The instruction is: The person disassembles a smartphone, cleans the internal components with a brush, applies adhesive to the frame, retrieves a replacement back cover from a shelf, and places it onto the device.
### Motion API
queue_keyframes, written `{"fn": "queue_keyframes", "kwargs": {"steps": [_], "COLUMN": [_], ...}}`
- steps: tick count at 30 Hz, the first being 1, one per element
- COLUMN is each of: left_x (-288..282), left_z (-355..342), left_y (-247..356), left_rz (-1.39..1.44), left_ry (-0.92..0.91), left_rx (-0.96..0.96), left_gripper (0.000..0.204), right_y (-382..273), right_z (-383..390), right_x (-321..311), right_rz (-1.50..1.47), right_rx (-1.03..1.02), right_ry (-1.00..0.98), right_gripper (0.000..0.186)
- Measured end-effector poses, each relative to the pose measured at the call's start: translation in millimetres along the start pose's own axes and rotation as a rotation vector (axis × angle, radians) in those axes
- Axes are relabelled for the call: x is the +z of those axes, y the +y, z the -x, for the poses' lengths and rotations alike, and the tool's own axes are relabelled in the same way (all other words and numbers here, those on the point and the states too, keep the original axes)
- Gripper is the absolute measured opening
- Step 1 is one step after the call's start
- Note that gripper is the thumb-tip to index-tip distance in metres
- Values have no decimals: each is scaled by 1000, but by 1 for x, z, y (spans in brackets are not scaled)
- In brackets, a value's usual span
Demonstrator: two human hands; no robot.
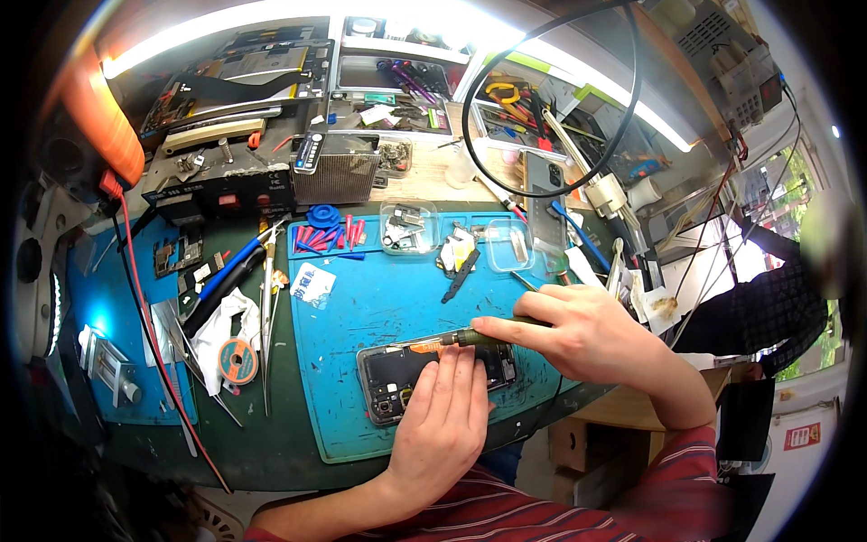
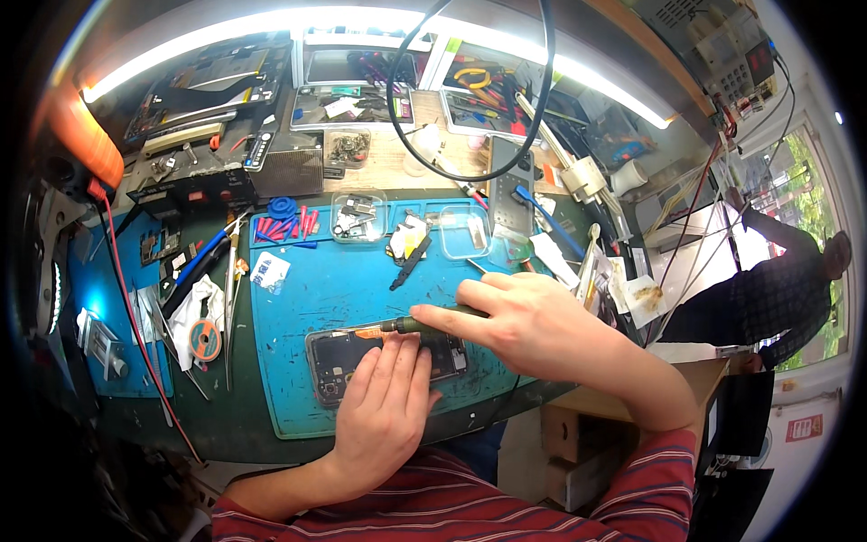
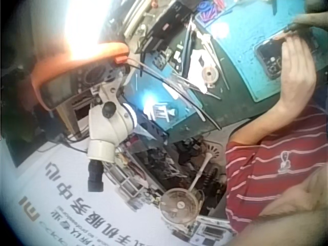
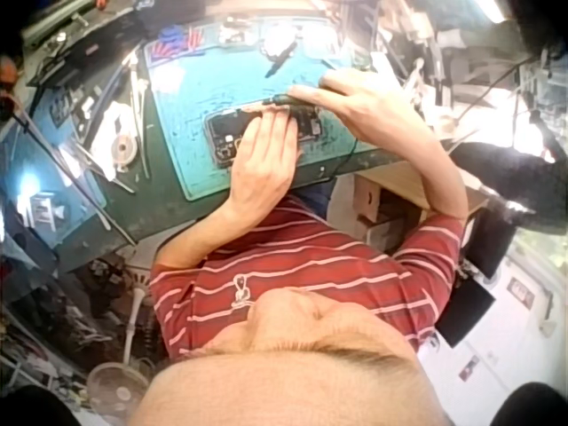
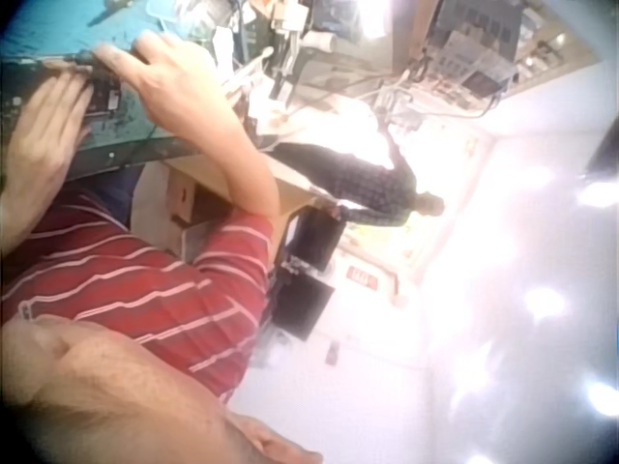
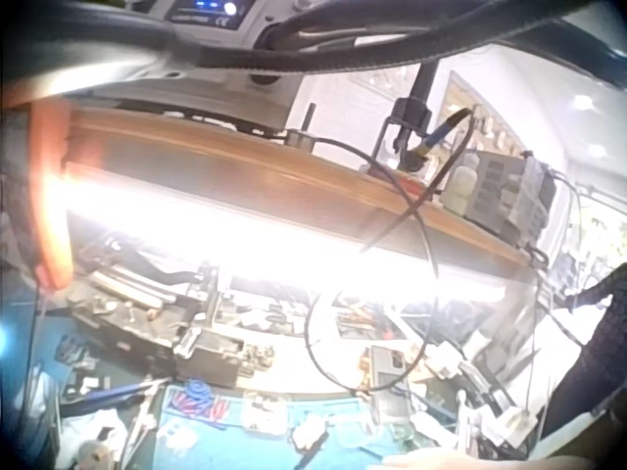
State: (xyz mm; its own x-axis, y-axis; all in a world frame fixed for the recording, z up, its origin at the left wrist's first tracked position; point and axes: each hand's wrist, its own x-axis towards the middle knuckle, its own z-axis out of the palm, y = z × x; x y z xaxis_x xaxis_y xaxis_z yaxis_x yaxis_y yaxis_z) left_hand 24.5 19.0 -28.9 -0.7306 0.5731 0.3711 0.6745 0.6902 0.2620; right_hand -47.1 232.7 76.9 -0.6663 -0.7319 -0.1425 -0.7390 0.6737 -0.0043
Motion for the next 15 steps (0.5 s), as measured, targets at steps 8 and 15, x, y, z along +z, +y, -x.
{"fn": "queue_keyframes", "kwargs": {"steps": [8, 15], "left_x": [1, 1], "left_z": [0, 0], "left_y": [0, 0], "left_rz": [-1, 4], "left_ry": [-3, 15], "left_rx": [5, 8], "left_gripper": [51, 51], "right_y": [-4, -3], "right_z": [-3, -3], "right_x": [6, 2], "right_rz": [-11, -1], "right_rx": [-14, -7], "right_ry": [30, 0], "right_gripper": [66, 66]}}
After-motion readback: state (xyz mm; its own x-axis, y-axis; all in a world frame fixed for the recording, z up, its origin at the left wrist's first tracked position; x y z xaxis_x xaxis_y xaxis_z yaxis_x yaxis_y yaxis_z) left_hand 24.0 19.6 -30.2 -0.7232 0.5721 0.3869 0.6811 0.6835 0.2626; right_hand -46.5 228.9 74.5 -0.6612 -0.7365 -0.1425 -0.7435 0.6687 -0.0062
